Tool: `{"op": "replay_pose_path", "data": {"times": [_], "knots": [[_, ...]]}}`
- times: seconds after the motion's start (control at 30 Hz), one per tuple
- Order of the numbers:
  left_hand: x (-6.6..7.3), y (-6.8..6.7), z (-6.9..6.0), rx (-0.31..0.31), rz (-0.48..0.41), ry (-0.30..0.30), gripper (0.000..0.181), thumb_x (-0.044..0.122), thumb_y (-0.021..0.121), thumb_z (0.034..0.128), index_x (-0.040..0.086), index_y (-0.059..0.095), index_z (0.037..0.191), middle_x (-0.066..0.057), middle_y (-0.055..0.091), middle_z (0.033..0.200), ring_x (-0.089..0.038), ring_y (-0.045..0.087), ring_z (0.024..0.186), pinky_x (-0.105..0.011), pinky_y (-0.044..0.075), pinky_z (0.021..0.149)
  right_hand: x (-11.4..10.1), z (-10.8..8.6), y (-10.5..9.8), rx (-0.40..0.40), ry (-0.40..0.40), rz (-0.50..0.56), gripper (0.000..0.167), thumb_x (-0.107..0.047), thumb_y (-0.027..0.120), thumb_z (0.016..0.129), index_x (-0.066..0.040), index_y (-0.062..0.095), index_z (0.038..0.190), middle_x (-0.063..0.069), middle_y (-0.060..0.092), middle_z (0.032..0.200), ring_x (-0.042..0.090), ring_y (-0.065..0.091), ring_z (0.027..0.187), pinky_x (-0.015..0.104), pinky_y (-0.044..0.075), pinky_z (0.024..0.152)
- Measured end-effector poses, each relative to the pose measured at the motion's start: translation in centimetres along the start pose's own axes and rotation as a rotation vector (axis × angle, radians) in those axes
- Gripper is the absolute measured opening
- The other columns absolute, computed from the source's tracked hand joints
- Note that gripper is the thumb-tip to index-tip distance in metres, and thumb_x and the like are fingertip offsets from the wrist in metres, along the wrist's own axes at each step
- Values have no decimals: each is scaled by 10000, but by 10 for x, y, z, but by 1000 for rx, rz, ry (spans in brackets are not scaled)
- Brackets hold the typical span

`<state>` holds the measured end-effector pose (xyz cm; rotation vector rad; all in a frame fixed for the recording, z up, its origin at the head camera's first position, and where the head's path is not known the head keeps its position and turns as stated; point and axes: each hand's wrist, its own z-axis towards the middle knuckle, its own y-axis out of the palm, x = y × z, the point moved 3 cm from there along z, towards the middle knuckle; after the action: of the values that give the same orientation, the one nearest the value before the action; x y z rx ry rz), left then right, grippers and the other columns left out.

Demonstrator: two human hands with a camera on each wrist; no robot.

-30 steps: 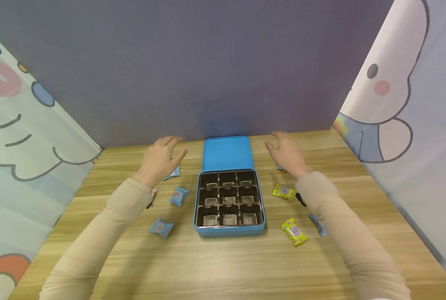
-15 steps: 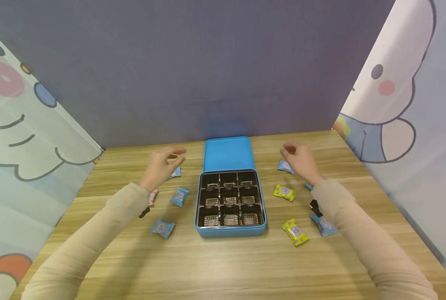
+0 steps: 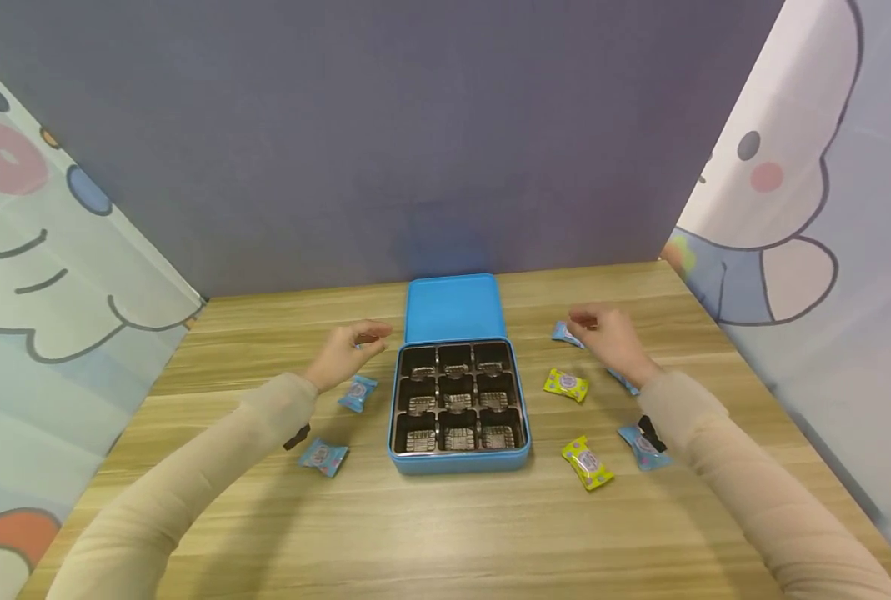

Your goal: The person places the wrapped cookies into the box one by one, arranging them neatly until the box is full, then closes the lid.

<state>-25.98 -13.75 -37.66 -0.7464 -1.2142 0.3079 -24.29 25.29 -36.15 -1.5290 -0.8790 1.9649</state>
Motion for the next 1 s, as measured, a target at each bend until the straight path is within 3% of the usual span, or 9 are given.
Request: {"op": "replay_pose_path", "data": {"times": [0.2, 0.53, 0.73, 1.0], "knots": [[-6, 15, 10, -73, -103, -73, 345, 144, 596, 899, 29, 577, 1224, -116, 579, 1249, -262, 532, 1167, -349, 445, 997, 6, -5, 1, -9, 18, -21, 389, -209, 481, 964, 110, 537, 1180, 314, 556, 1163, 465, 545, 1047, 554, 482, 848], [-13, 32, 28, -152, -140, -109, 416, 173, 629, 877, 13, 548, 1252, -95, 575, 1258, -271, 526, 1167, -348, 430, 1008, 17, -9, 0, -22, 41, -58, 391, -217, 488, 961, 104, 543, 1176, 312, 570, 1143, 462, 556, 1032, 545, 489, 840], [-16, 35, 34, -196, -141, -129, 406, 169, 637, 871, 30, 564, 1245, -97, 596, 1224, -242, 549, 1141, -335, 463, 967, 15, -4, 0, -48, 43, -56, 420, -246, 479, 965, 105, 532, 1188, 313, 560, 1160, 463, 545, 1049, 542, 486, 850], [-22, 33, 38, -199, -137, -160, 318, 158, 646, 863, 53, 637, 1162, -101, 639, 1147, -220, 601, 1043, -351, 492, 921, 11, 4, -5, -46, 23, -60, 406, -231, 476, 965, 107, 536, 1182, 314, 558, 1161, 468, 542, 1049, 548, 479, 859]]}}
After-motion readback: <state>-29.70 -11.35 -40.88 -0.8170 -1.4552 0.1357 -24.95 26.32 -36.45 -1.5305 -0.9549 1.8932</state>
